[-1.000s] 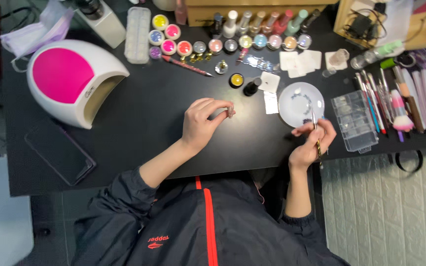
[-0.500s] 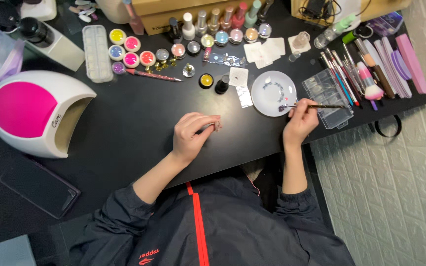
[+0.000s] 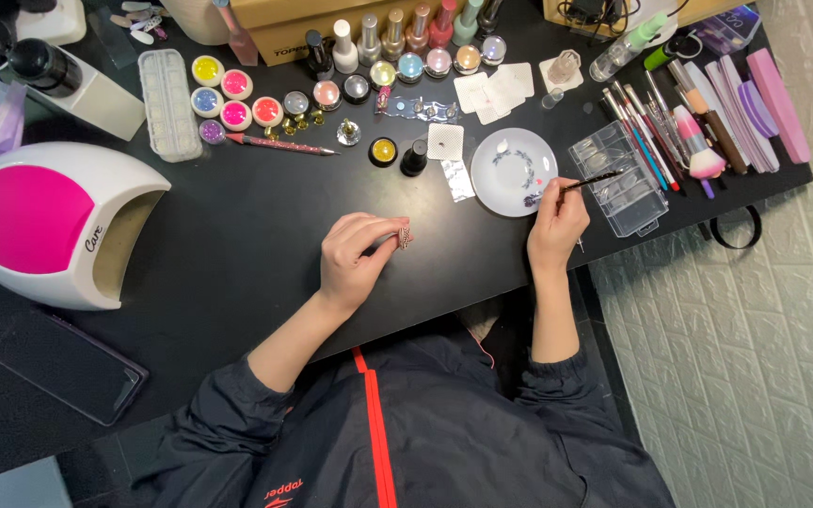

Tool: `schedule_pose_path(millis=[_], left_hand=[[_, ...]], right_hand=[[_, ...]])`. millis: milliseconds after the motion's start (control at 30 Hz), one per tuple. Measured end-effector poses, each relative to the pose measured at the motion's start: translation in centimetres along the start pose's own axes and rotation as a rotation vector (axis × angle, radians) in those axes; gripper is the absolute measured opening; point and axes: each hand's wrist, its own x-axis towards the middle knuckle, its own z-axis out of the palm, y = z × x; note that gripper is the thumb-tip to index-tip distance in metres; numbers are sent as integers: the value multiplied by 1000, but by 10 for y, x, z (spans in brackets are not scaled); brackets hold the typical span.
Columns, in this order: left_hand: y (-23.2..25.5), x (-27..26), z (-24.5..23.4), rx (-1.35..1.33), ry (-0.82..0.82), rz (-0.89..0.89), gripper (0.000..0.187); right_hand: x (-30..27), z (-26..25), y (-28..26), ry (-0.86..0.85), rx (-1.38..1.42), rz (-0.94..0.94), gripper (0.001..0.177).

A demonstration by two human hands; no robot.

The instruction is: The person uses a fine brush to apply dark nail polish onto a single artificial nail held in the left hand. The person repeatedly dips the brush into a small container of polish and carefully paints the nail surface.

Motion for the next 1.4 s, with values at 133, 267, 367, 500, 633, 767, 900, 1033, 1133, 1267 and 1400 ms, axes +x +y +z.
schedule_pose_path(millis=[133,267,367,500,633,767,900,1033,1133,1267,1400], left_hand=[[3,2,-1,10,0,-5,17],[4,2,-2,7,0,-14,19],[3,1,-2,12,8,-8,18],[5,2,-2,11,16,-20,18],[5,3,-2,10,19,-11,20],[4,3,-2,11,23,-13,19],[4,3,-2,14,24,-15,19],[9,5,-3,8,33,-12,20],[10,7,-3,6,29,-19,21],[8,5,-4,4,27,-23,21],[13,8,-5,-3,23,-19,21]], right_hand=[[2,1,-5,3,18,22,25],[-1,0,2,31,11,3,23],[-1,0,1,23,6,0,23],[-1,0,4,35,7,19,22],[-1,-1,0,13,-4,11,23],[-2,0,2,21,22,42,24],[1,-1,-4,16,19,46,24],[1,-2,-4,24,27,61,25],[2,-2,-5,17,21,57,25],[4,-3,-10,38,8,56,24],[6,-4,-12,67,-15,45,23]])
